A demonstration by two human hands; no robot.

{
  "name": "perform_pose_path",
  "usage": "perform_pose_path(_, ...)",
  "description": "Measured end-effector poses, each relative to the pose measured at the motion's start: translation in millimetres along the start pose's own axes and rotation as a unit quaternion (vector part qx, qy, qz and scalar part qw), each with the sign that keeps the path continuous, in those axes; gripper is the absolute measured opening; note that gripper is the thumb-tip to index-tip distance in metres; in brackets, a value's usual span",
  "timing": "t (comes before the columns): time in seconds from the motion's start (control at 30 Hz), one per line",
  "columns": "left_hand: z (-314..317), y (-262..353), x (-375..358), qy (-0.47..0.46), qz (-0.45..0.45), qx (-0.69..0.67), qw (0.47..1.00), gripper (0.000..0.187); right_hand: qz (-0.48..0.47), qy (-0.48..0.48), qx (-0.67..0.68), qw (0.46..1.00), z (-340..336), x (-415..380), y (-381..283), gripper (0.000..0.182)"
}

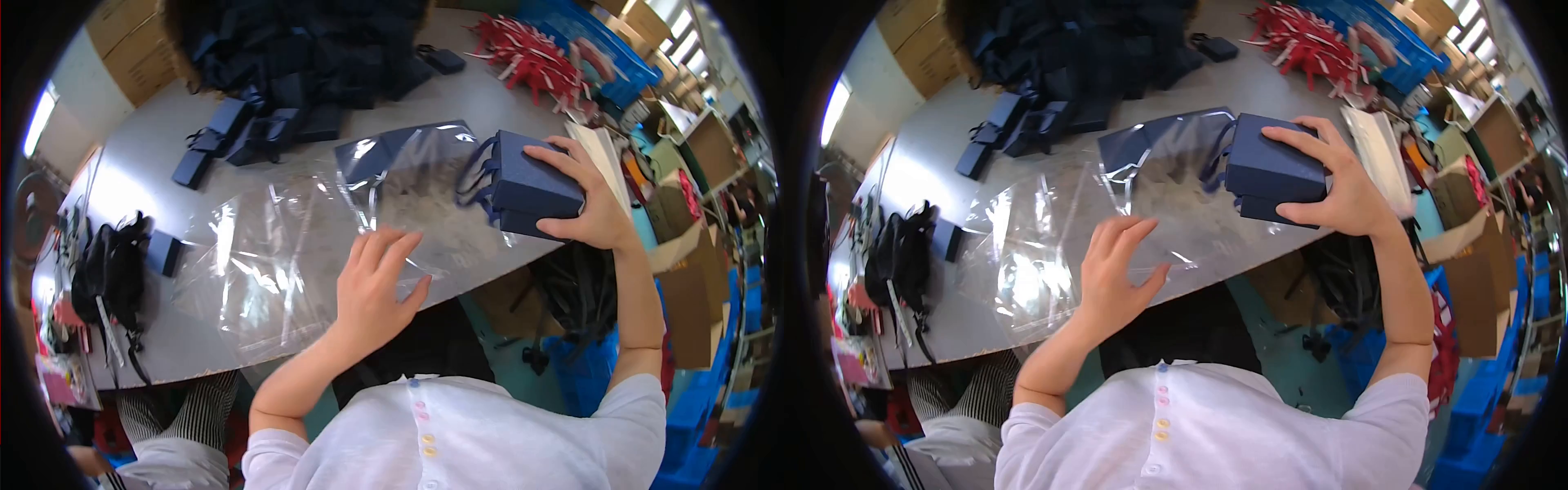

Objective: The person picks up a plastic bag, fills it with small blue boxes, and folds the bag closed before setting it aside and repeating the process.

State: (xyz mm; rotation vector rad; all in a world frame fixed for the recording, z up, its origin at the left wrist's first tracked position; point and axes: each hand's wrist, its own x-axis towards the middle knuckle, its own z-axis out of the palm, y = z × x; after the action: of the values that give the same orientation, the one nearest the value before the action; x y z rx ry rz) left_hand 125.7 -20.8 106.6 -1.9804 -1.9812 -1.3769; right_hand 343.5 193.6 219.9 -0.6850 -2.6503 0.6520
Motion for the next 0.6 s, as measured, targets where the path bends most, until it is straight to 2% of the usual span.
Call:
perform_pose_path(0.03,9.1,-1.4,4.4,-0.004,0.006,-0.013,1.0,0.061,0.006,-0.015,0.01,1.0,-9.0,-8.0,3.0,0.086)
perform_pose_path(0.1,32.6,-12.4,11.6,-0.024,0.062,0.111,0.992,0.062,0.005,0.002,0.007,1.0,-15.5,-23.9,7.4,0.088)
perform_pose_path(0.13,46.3,-29.4,8.9,-0.059,0.052,-0.046,0.996,0.06,-0.009,0.016,0.012,1.0,-16.8,-29.3,11.0,0.09)
perform_pose_path(0.17,48.1,-24.0,18.0,-0.055,0.059,-0.051,0.995,0.06,-0.029,0.026,0.004,0.999,-16.1,-37.0,16.0,0.093)
perform_pose_path(0.2,47.4,-15.1,27.1,-0.05,-0.049,-0.273,0.959,0.062,-0.063,0.045,0.017,0.997,-12.0,-43.7,17.8,0.09)
perform_pose_path(0.23,48.8,-9.8,34.2,-0.042,-0.156,-0.478,0.864,0.064,-0.098,0.06,0.033,0.993,-6.8,-48.7,18.1,0.088)
perform_pose_path(0.27,53.1,-10.7,41.5,-0.049,-0.174,-0.537,0.824,0.074,-0.115,0.053,0.042,0.991,-2.4,-52.8,17.7,0.09)
perform_pose_path(0.3,57.0,-8.3,44.7,-0.045,-0.176,-0.538,0.823,0.074,-0.132,0.048,0.07,0.988,4.9,-55.8,19.3,0.089)
perform_pose_path(0.37,65.0,-0.1,53.0,-0.136,-0.158,-0.695,0.688,0.087,-0.182,0.034,0.092,0.978,18.9,-54.5,18.2,0.087)
perform_pose_path(0.43,61.6,17.2,54.9,-0.19,-0.209,-0.714,0.641,0.107,-0.203,0.023,0.138,0.969,34.1,-53.3,15.4,0.087)
perform_pose_path(0.47,63.2,21.0,58.1,-0.218,-0.233,-0.722,0.613,0.112,-0.207,0.029,0.156,0.965,40.7,-52.5,15.5,0.087)
perform_pose_path(0.5,63.7,21.6,58.0,-0.212,-0.231,-0.722,0.617,0.112,-0.21,0.036,0.174,0.962,46.7,-51.7,15.9,0.088)
perform_pose_path(0.6,62.7,23.4,53.2,-0.175,-0.241,-0.771,0.563,0.111,-0.223,0.058,0.185,0.955,60.9,-49.0,17.5,0.087)
